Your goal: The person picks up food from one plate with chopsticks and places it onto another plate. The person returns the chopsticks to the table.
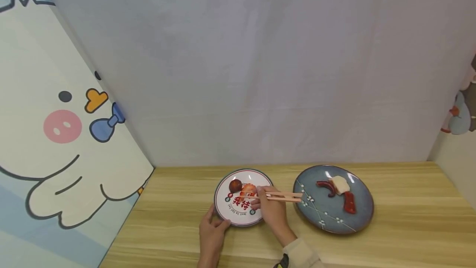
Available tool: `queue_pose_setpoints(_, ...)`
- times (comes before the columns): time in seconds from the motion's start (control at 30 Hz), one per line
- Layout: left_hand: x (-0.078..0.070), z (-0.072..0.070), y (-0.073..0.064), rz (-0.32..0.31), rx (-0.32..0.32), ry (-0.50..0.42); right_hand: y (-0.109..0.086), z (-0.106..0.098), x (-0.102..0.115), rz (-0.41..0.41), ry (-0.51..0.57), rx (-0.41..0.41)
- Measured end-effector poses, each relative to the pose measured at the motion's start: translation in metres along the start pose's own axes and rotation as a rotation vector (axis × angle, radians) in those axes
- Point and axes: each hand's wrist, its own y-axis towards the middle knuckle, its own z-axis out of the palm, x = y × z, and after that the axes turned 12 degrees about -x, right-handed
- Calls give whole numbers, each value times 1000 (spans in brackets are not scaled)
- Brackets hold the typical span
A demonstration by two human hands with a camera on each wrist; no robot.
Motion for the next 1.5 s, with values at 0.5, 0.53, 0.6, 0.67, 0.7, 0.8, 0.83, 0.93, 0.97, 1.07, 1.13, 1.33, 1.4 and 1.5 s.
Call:
queue_pose_setpoints(0.5,-3,-1,-1,-6,2,-2,3,-20,7,-25,-35,-74)
queue_pose_setpoints(0.53,-3,-1,-1,-7,2,1,3,-20,7,-30,-24,-73)
queue_pose_setpoints(0.6,-3,-1,-1,-12,0,10,2,-20,8,-35,-1,-69)
queue_pose_setpoints(0.67,-3,-1,-1,-17,0,13,1,-17,7,-33,16,-65)
queue_pose_setpoints(0.7,-3,-1,-1,-18,-1,15,1,-16,7,-29,23,-64)
queue_pose_setpoints(0.8,-3,-1,-1,-27,-2,18,1,-11,6,-25,23,-78)
queue_pose_setpoints(0.83,-3,-1,-1,-27,-1,17,1,-9,6,-23,20,-85)
queue_pose_setpoints(0.93,-3,0,-1,-25,-2,11,2,-4,3,-32,-5,-107)
queue_pose_setpoints(0.97,-3,0,-1,-20,-2,7,2,-2,2,-31,-8,-114)
queue_pose_setpoints(1.07,-2,0,-2,-7,-3,-5,3,2,0,-35,-38,-137)
queue_pose_setpoints(1.13,-1,0,-2,-3,-5,-4,2,6,-1,-33,-29,-158)
queue_pose_setpoints(1.33,-2,1,-1,-22,-7,10,1,12,-3,-50,25,-189)
queue_pose_setpoints(1.4,-2,1,-1,-22,-8,11,0,13,-4,-57,13,-191)
queue_pose_setpoints(1.5,-2,1,-1,-23,-9,14,0,15,-5,-66,-14,-199)
